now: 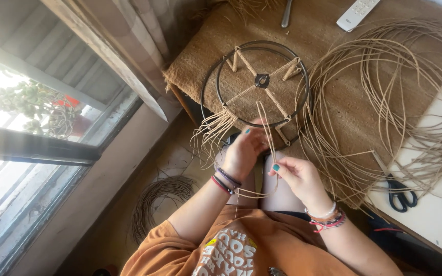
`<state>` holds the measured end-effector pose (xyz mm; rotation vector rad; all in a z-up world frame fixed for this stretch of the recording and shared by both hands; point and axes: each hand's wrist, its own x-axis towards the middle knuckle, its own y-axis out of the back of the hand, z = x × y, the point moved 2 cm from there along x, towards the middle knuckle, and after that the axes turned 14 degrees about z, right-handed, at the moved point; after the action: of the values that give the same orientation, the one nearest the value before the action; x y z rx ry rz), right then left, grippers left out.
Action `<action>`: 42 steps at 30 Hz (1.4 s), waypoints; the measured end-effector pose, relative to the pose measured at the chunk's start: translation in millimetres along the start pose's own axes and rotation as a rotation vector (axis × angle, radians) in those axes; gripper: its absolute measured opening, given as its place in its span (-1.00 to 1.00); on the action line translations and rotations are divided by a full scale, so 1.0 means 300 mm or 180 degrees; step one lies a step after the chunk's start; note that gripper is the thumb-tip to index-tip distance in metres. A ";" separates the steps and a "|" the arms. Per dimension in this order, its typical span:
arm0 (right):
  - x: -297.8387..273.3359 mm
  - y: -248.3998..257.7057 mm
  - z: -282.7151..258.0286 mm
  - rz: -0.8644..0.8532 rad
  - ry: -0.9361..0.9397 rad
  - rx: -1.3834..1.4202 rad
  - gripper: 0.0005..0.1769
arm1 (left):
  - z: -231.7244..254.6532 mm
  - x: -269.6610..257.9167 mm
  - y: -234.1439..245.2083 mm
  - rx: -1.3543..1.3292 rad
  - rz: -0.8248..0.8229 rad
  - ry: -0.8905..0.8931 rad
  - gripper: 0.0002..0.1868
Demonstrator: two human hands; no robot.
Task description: Weaving long strands of wicker onto a circular metal frame to create a decorative object or furniture component.
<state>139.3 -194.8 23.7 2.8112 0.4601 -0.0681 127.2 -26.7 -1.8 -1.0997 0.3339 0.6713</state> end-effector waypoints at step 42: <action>0.112 -0.039 -0.059 -0.0814 -0.0553 0.3230 -0.32 | -0.047 0.140 0.106 0.2438 -0.0012 -0.1541 -0.88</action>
<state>167.5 -169.0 34.2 3.6217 0.9484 -0.7981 139.5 -16.4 -54.0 -0.1945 0.1423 0.6970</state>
